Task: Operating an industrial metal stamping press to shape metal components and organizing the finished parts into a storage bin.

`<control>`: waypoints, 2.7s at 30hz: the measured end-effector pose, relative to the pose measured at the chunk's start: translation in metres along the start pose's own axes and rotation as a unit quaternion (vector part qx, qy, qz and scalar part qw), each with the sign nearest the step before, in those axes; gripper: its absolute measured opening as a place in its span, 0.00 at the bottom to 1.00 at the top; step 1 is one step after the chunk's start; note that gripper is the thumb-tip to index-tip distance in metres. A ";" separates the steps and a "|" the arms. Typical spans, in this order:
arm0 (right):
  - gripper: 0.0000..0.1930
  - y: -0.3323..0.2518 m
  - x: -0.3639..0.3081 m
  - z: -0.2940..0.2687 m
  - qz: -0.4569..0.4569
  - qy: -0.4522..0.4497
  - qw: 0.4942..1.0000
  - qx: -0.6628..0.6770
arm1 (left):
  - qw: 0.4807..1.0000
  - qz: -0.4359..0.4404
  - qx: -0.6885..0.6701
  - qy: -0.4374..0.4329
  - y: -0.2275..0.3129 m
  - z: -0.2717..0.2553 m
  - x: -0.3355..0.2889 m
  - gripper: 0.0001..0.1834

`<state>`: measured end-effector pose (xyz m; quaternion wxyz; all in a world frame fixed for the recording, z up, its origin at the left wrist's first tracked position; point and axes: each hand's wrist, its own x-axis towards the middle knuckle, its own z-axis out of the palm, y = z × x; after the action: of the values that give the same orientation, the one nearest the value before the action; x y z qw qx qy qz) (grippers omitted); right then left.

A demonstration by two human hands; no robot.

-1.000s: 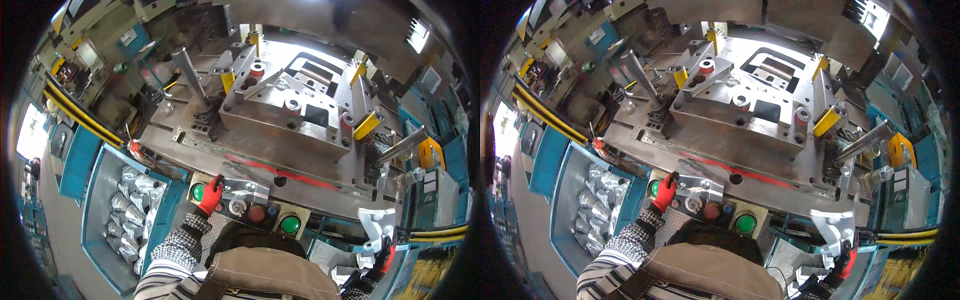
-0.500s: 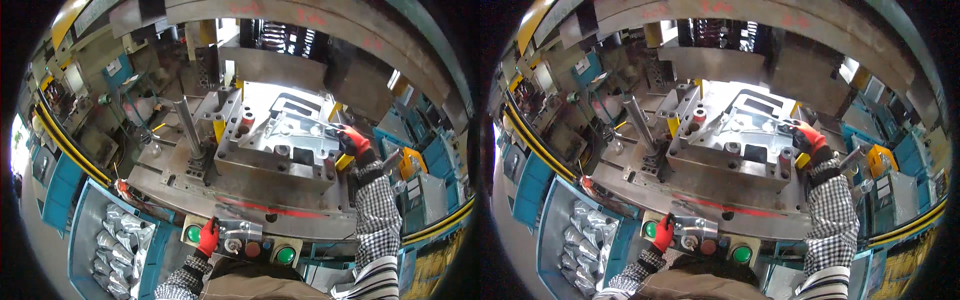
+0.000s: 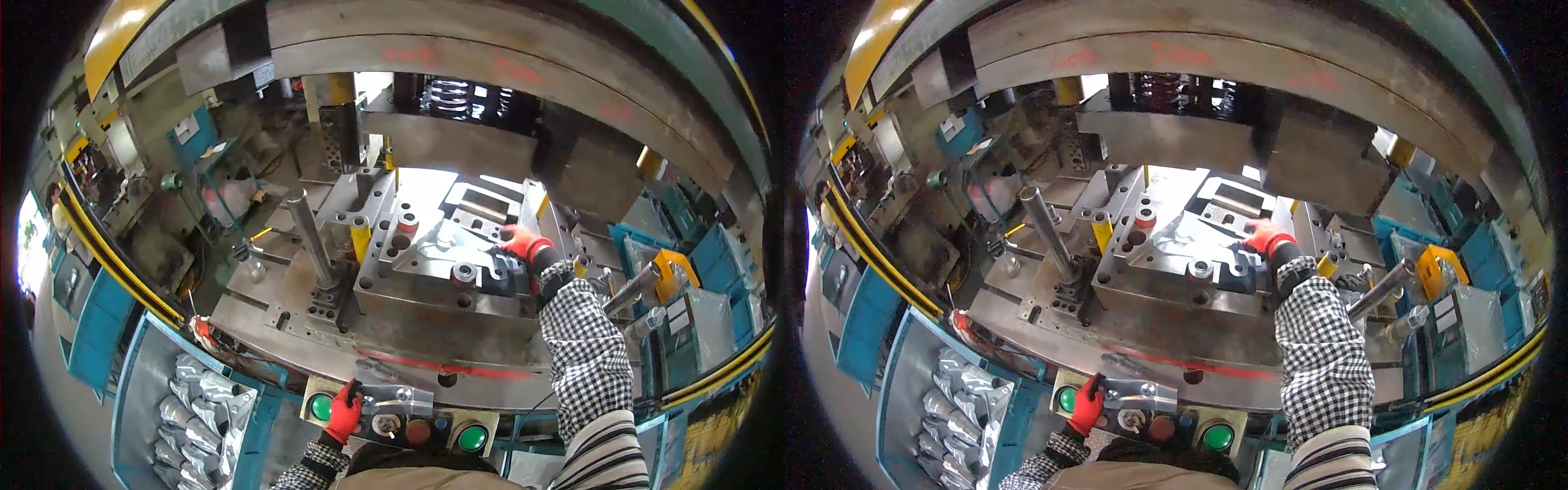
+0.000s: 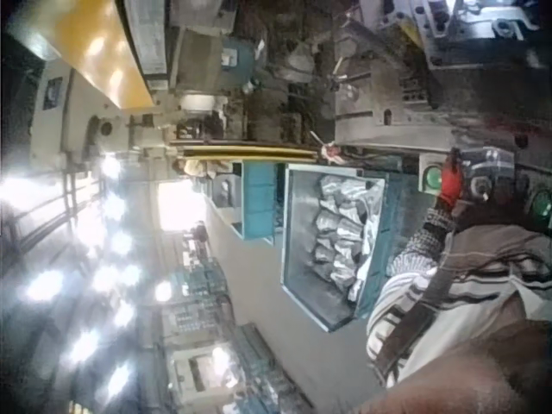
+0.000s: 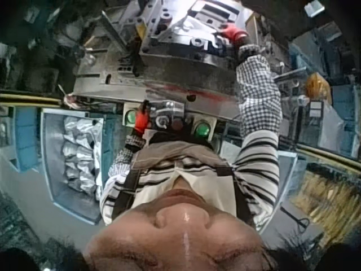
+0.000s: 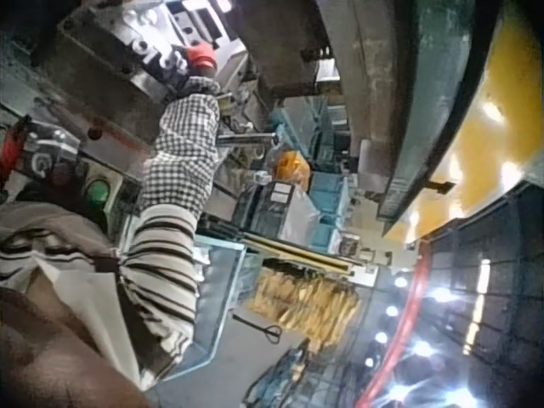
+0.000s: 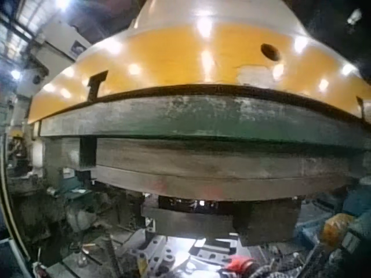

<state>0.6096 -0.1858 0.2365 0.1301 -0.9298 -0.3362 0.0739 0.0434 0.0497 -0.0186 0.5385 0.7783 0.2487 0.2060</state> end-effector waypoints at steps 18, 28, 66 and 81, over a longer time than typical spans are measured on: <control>0.54 0.047 -0.498 0.403 0.157 -0.057 0.905 0.392 | 0.956 -0.210 -0.195 -0.058 -0.081 -0.104 -0.015 0.55; 0.47 -0.022 -0.486 0.335 0.126 0.047 0.931 0.339 | 0.982 -0.175 -0.046 0.052 -0.129 -0.093 -0.021 0.59; 0.38 0.018 -0.488 0.369 0.112 -0.004 0.829 0.548 | 0.954 0.247 0.074 -0.151 0.237 -0.032 0.141 0.23; 0.25 0.177 -0.614 0.419 0.365 0.253 0.708 0.549 | 0.777 0.324 0.533 0.088 0.360 0.142 0.316 0.19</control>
<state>0.1538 -0.6320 -0.1844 0.6603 -0.7287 0.1750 0.0495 0.4360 0.0309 0.2898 -0.0847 0.9538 0.0988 0.2708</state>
